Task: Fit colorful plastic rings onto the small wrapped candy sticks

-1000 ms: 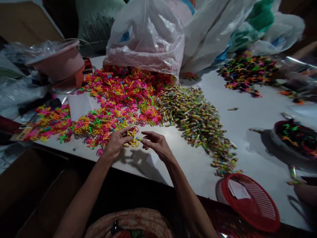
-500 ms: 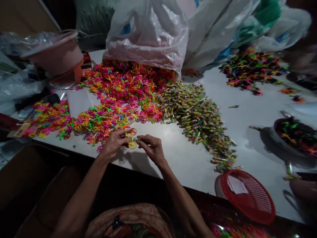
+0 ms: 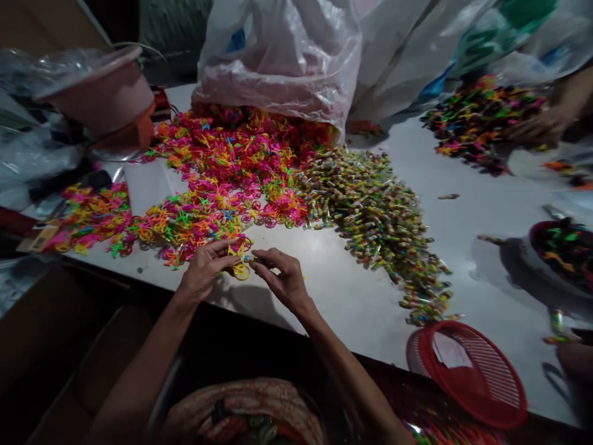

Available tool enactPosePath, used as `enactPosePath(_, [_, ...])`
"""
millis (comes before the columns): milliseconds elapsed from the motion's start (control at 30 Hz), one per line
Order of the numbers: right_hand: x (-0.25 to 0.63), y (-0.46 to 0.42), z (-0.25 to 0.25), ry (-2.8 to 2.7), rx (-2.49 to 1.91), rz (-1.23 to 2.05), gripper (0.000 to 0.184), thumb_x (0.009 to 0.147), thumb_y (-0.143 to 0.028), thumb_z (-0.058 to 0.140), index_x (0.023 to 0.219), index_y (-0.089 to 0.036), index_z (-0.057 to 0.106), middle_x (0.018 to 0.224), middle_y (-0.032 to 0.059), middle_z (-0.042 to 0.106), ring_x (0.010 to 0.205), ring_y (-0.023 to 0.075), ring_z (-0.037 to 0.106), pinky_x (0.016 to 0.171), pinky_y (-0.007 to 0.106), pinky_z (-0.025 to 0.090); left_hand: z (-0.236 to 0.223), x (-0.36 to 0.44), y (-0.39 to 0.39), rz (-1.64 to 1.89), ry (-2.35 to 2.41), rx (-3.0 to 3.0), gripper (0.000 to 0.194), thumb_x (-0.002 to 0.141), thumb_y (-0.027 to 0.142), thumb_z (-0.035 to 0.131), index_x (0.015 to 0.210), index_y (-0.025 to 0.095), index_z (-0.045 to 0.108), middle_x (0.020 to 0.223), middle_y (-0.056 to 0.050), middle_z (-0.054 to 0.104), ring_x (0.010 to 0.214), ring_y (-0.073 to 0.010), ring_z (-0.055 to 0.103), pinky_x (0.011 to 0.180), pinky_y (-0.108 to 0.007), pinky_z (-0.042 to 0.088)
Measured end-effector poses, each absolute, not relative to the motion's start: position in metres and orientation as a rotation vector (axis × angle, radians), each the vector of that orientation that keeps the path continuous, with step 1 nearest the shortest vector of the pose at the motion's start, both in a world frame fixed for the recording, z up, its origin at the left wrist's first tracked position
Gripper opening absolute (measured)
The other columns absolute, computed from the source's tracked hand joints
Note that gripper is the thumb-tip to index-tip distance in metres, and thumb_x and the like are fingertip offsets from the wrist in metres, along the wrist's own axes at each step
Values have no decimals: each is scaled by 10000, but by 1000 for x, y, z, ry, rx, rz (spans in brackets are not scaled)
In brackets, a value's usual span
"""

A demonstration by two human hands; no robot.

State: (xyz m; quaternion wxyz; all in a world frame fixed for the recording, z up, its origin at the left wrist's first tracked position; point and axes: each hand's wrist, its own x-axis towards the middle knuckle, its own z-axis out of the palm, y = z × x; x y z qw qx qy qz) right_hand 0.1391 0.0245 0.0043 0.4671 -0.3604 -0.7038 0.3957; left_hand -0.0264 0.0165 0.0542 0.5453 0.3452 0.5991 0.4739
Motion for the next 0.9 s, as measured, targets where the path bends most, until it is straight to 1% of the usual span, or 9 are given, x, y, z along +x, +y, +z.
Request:
enactPosePath(133, [168, 37, -2, -1776, -1155, 908, 493, 848, -414, 598, 1317, -276, 534, 1161, 84, 605, 665, 121, 606, 624, 272, 506, 55, -61, 31, 1269, 1781, 1086, 465, 597, 361, 697, 1013, 152, 711, 733, -17, 660, 647, -166, 603, 636, -302, 491])
enactPosePath(200, [199, 50, -3, -1795, -1489, 681, 425, 863, -351, 555, 1270, -230, 573, 1170, 108, 596, 668, 139, 601, 662, 305, 498, 55, -83, 43, 1248, 2064, 1344, 423, 661, 343, 659, 1049, 180, 698, 880, -52, 668, 845, -227, 621, 806, -370, 487])
enactPosePath(267, [233, 65, -2, -1778, -1900, 400, 383, 868, -288, 516, 1226, -181, 601, 1190, 139, 577, 733, 179, 609, 708, 337, 476, 55, -93, 57, 1214, 2344, 1582, 424, 693, 307, 656, 1101, 189, 673, 1126, -119, 625, 1097, -306, 548, 974, -455, 402])
enactPosePath(367, [270, 85, 3, -1823, -2293, 218, 333, 867, -250, 477, 1146, -171, 640, 1198, 150, 561, 796, 212, 603, 664, 321, 427, 49, -71, 81, 1079, 2408, 1859, 376, 770, 252, 591, 1136, 180, 643, 1290, -163, 538, 1241, -346, 446, 1046, -512, 311])
enactPosePath(500, [276, 95, 0, -1974, -2358, 194, 316, 878, -207, 422, 1080, -152, 658, 1140, 152, 594, 800, 208, 593, 623, 293, 374, 28, -6, 119, 665, 2018, 1952, 221, 775, 125, 523, 910, 180, 689, 1057, -146, 658, 1132, -326, 530, 1029, -504, 306])
enactPosePath(600, [267, 90, -7, -2077, -2265, 275, 302, 873, -192, 432, 1039, -157, 681, 1051, 131, 636, 841, 212, 600, 642, 281, 381, 11, 31, 138, 764, 1900, 1818, 208, 739, 126, 580, 911, 189, 677, 1123, -143, 644, 1178, -315, 506, 1046, -472, 292])
enactPosePath(700, [259, 79, -10, -2231, -2012, 388, 320, 840, -150, 456, 1071, -156, 677, 1012, 112, 650, 869, 196, 605, 683, 261, 403, -1, 44, 141, 910, 1843, 1669, 173, 681, 79, 599, 793, 192, 665, 1033, -130, 655, 1141, -306, 535, 1014, -444, 335])
enactPosePath(800, [256, 73, -5, -2322, -1899, 430, 403, 794, -116, 495, 1173, -156, 628, 1107, 116, 630, 896, 193, 612, 678, 250, 405, -7, 43, 131, 989, 1803, 1579, 118, 648, 95, 623, 720, 187, 643, 908, -98, 649, 1002, -275, 598, 905, -401, 432])
enactPosePath(900, [258, 75, 1, -2333, -2074, 388, 305, 821, -107, 466, 1029, -174, 678, 1130, 117, 621, 860, 200, 626, 620, 260, 370, -9, 40, 111, 1066, 1749, 1466, 62, 665, 205, 642, 720, 180, 629, 776, -40, 624, 747, -191, 626, 687, -317, 500])
